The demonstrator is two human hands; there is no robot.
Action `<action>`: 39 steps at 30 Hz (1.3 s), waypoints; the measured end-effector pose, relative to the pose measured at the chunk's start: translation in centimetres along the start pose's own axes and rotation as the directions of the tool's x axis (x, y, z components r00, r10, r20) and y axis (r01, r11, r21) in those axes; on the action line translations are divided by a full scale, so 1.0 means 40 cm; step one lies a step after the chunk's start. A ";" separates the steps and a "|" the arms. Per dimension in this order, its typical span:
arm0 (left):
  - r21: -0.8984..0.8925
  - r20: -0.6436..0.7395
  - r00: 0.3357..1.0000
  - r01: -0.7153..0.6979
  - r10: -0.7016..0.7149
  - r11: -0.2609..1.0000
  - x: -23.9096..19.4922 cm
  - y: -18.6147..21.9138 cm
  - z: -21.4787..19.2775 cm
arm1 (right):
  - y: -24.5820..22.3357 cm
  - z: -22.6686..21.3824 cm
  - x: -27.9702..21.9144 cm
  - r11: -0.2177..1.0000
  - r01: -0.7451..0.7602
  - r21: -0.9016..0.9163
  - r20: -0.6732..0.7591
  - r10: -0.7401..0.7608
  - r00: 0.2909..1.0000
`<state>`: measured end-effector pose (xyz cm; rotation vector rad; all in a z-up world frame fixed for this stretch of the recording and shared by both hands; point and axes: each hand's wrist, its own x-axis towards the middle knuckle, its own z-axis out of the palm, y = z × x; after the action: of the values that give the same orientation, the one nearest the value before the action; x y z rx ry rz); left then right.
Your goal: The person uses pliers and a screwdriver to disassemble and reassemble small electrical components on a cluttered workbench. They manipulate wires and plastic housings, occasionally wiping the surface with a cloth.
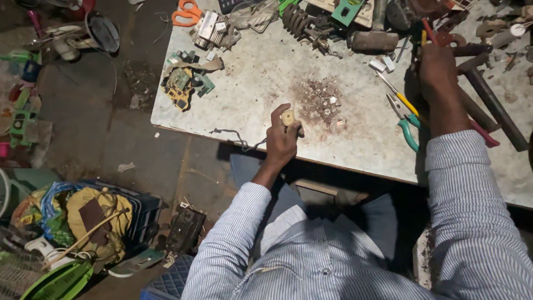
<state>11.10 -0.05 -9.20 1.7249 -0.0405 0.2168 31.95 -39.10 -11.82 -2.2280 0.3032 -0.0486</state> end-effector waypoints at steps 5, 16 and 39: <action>0.031 -0.010 1.000 -0.001 0.001 1.000 0.004 -0.003 0.003 | -0.080 0.004 -0.052 0.806 -0.189 0.561 0.085 0.171 0.982; 0.178 -0.001 1.000 0.022 -0.022 0.984 0.006 0.005 0.005 | -0.060 -0.006 -0.105 0.688 -0.039 0.725 0.044 0.011 0.999; 0.165 -0.063 0.996 -0.046 0.057 0.985 0.008 0.031 0.012 | -0.149 -0.152 -0.381 0.797 0.450 -0.402 0.056 -0.470 0.881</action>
<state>11.31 -0.71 -8.02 1.8803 -0.0177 0.3237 17.50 -36.65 -2.31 -2.6729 -0.2426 -0.3294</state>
